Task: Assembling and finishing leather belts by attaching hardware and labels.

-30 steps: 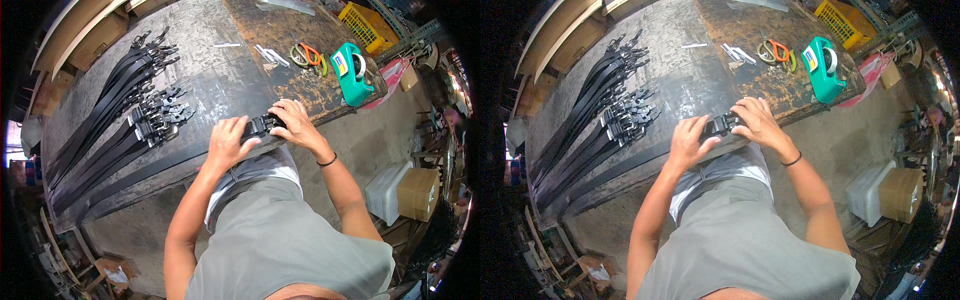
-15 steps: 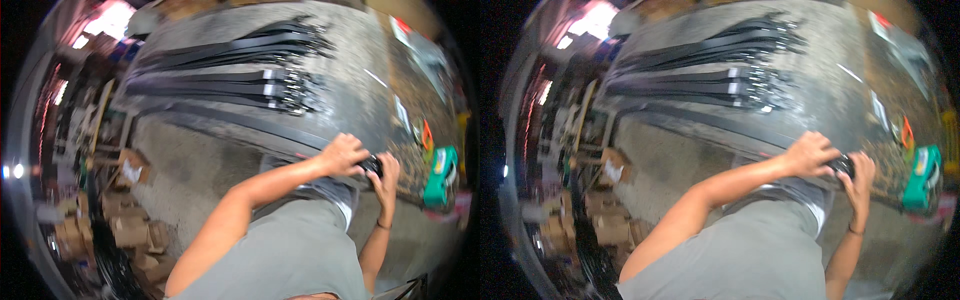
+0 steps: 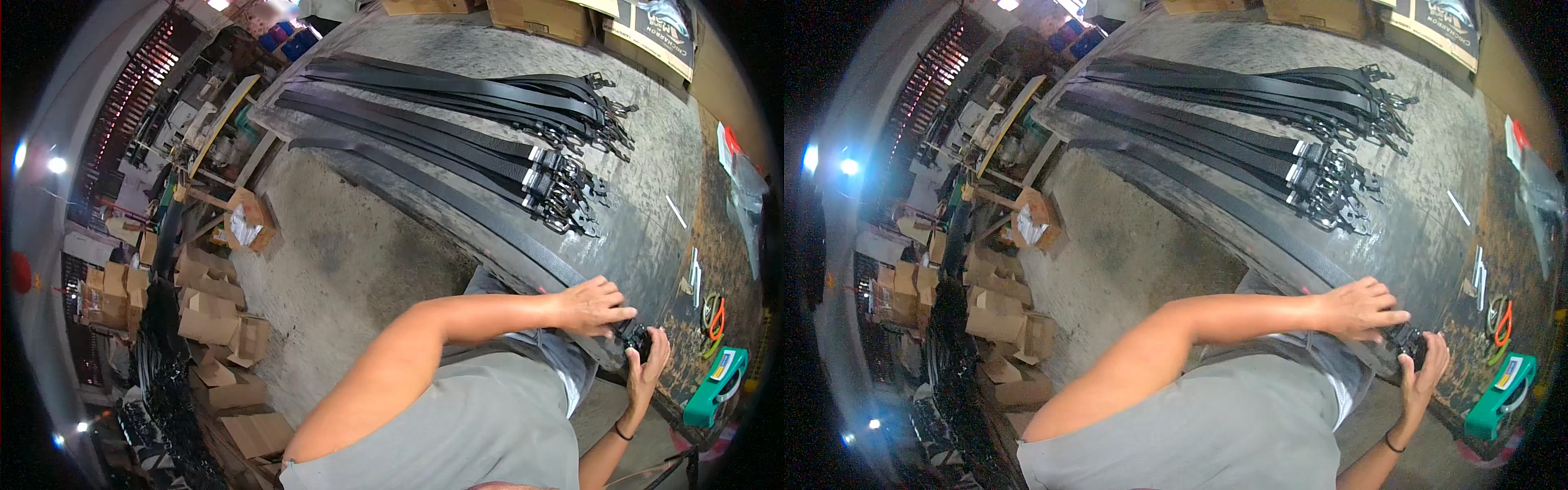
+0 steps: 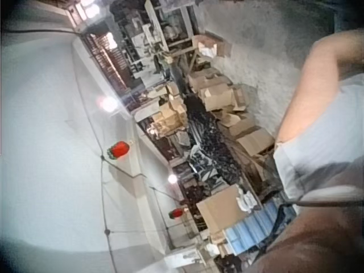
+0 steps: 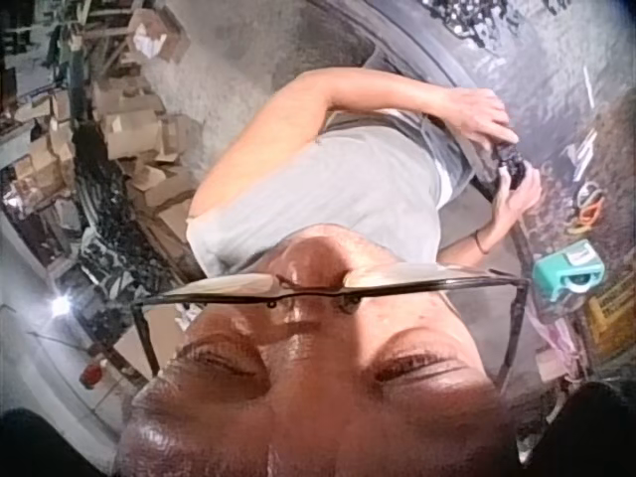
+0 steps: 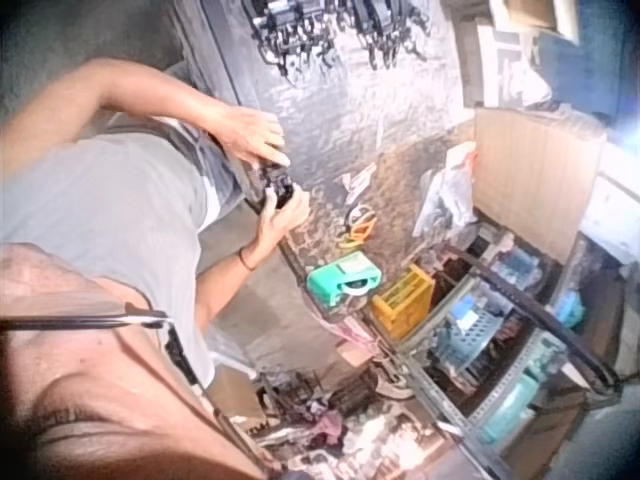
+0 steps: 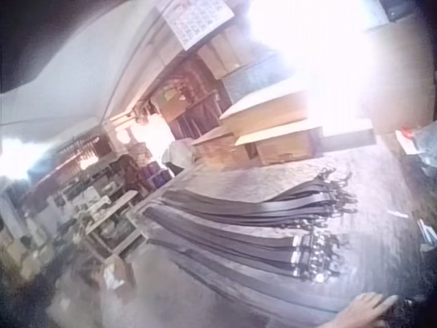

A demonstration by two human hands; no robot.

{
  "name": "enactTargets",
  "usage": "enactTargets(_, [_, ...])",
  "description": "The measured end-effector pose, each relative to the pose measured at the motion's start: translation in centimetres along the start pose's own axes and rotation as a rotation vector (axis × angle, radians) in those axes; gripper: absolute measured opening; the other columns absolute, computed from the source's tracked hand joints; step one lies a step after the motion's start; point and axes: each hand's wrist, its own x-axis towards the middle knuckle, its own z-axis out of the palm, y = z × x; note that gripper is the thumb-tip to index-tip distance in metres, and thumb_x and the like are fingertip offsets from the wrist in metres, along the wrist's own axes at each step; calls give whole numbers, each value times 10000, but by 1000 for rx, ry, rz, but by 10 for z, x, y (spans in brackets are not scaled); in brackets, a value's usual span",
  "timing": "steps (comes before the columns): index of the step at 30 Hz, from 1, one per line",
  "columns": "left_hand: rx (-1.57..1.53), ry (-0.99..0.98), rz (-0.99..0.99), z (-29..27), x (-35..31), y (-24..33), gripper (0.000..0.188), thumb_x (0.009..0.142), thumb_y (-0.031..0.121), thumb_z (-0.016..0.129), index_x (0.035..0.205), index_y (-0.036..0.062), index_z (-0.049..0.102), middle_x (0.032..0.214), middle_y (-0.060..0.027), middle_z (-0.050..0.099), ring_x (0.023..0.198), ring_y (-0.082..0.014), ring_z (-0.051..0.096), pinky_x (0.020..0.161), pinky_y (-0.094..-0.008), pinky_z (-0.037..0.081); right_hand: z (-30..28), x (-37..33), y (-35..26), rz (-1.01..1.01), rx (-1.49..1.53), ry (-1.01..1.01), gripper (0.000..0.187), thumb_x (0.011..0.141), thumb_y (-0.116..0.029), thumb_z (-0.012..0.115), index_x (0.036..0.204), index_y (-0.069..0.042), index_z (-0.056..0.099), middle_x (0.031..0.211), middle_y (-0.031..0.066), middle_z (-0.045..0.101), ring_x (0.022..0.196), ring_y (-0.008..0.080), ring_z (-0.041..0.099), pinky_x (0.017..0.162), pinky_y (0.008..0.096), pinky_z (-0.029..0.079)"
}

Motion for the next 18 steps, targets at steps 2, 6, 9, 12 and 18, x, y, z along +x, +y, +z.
enactTargets(2, [6,-75,-33,-17,-20,-16,600,729,361,747,1235,109,546,1016,-92,552,1015,-286,526,817,-420,404,-2,-5,7,60,74,2,497,835,-133,644,1289,-9,485,1277,146,499,1217,307,465,1054,385,338])
enactTargets(6, [147,-20,-145,-70,-63,-47,584,713,286,755,1232,110,552,924,-81,537,910,-285,537,761,-410,413,-61,-5,-26,209,399,71,478,863,-85,572,1324,-12,472,1221,86,489,1097,200,494,985,321,379])
enactTargets(9, [322,-77,-260,-117,-96,-77,575,645,85,712,1200,96,562,791,-65,510,767,-280,537,688,-399,415,-106,-16,-15,195,310,334,527,896,-192,542,1379,-7,443,1332,116,483,1204,218,469,1046,357,343])
enactTargets(12, [497,9,-448,-175,-146,-96,531,627,21,650,1149,88,583,776,-76,521,769,-292,550,685,-399,413,-159,-34,80,83,247,436,601,978,-330,546,1459,-41,330,1319,108,507,1166,230,535,1004,372,426])
enactTargets(18, [654,156,-674,-256,-207,-81,357,695,-9,584,1041,75,620,842,-97,585,852,-307,579,733,-409,440,-160,-40,85,78,75,621,579,967,-433,500,1356,-12,419,1299,184,512,1202,327,482,1028,438,380])
